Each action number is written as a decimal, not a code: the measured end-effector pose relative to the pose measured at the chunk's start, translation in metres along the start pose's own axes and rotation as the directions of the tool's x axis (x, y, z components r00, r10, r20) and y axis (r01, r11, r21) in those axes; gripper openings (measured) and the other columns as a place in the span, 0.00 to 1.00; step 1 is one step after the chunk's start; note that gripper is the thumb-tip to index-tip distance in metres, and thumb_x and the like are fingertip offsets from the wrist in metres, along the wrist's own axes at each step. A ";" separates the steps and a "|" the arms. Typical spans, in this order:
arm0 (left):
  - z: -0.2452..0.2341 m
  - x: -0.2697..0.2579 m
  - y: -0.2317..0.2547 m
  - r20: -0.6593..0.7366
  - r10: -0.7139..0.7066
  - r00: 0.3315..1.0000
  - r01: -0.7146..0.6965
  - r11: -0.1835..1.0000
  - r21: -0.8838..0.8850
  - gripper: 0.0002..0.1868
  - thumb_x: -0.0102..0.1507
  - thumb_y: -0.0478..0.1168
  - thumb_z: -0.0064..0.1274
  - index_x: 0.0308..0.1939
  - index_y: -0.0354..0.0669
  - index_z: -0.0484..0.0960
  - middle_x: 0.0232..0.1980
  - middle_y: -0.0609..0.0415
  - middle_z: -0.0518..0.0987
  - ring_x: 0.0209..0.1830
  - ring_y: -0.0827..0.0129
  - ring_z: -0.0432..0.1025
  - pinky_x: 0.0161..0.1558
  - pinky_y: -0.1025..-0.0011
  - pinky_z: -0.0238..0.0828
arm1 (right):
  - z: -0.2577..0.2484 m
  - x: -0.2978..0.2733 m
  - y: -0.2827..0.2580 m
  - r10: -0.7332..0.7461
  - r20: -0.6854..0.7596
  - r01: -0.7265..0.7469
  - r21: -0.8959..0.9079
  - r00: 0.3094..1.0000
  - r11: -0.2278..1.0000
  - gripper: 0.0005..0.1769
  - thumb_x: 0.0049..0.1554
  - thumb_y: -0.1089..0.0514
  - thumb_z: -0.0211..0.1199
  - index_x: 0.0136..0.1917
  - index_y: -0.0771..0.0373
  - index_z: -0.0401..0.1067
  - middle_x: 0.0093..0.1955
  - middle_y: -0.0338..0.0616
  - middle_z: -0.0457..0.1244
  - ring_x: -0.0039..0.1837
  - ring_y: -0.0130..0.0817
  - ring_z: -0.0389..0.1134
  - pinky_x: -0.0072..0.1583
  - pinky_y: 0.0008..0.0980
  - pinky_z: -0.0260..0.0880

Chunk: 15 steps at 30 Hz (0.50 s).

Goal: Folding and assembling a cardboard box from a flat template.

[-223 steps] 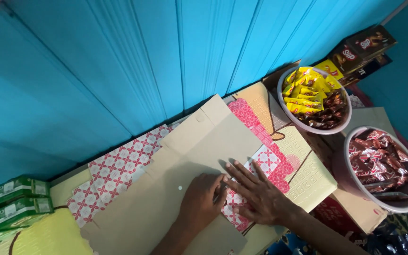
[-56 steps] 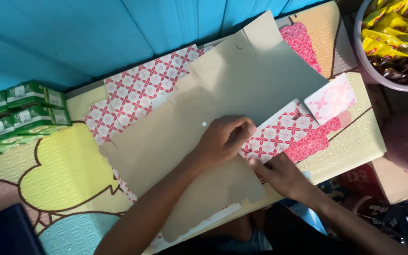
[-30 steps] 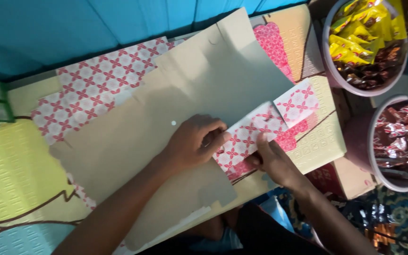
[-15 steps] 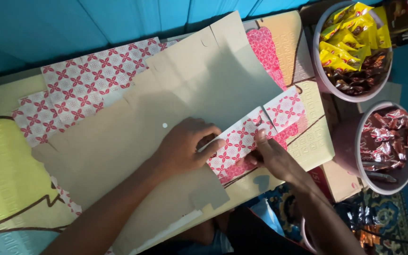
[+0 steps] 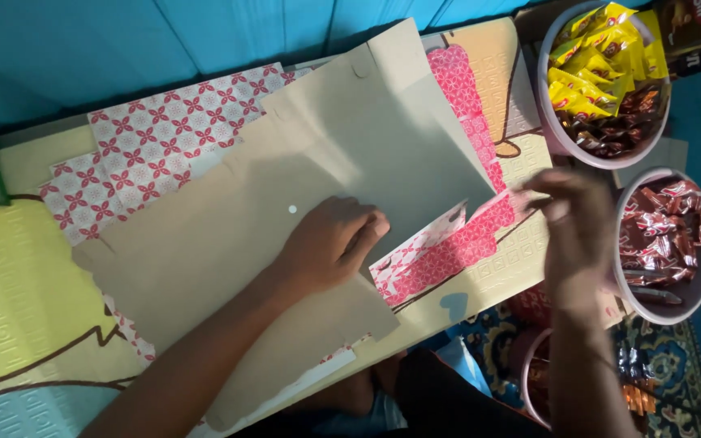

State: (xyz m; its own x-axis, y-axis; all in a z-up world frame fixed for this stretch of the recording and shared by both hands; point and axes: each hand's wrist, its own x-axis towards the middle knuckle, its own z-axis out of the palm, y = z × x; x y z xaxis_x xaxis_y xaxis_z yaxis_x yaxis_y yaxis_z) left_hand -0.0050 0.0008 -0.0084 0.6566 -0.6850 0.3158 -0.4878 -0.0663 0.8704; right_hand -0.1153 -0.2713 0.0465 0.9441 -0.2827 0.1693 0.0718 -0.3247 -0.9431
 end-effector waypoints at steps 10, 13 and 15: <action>0.000 0.001 -0.012 0.080 0.032 0.996 -0.039 0.994 0.099 0.18 0.75 0.47 0.35 0.39 0.43 0.76 0.23 0.48 0.71 0.29 0.47 0.72 0.39 0.53 0.68 | 0.008 -0.055 0.093 -0.514 0.369 0.608 -0.660 0.774 0.442 0.37 0.65 0.31 0.39 0.54 0.58 0.80 0.61 0.50 0.71 0.68 0.54 0.70 0.79 0.79 0.20; -0.003 0.000 -0.008 0.086 0.023 0.996 -0.031 0.996 0.087 0.17 0.75 0.47 0.35 0.39 0.44 0.75 0.24 0.50 0.71 0.30 0.50 0.73 0.40 0.54 0.69 | 0.001 -0.080 0.120 -0.639 0.343 0.667 -0.645 0.689 0.373 0.33 0.67 0.31 0.37 0.50 0.52 0.78 0.52 0.47 0.72 0.63 0.50 0.72 0.78 0.83 0.25; -0.001 0.000 -0.011 0.085 0.032 0.996 -0.040 0.995 0.097 0.16 0.75 0.46 0.36 0.39 0.45 0.75 0.24 0.50 0.71 0.31 0.51 0.73 0.40 0.55 0.69 | -0.003 -0.084 0.121 -0.616 0.338 0.651 -0.647 0.711 0.397 0.27 0.66 0.37 0.43 0.51 0.50 0.79 0.54 0.45 0.72 0.64 0.50 0.71 0.79 0.81 0.25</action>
State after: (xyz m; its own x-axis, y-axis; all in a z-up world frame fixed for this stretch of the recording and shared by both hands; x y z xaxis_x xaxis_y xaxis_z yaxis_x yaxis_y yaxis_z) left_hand 0.0009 0.0020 -0.0178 0.5894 -0.7461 0.3098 -0.5670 -0.1088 0.8165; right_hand -0.1864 -0.2894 -0.0812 0.7363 0.3042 0.6045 0.4351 -0.8969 -0.0787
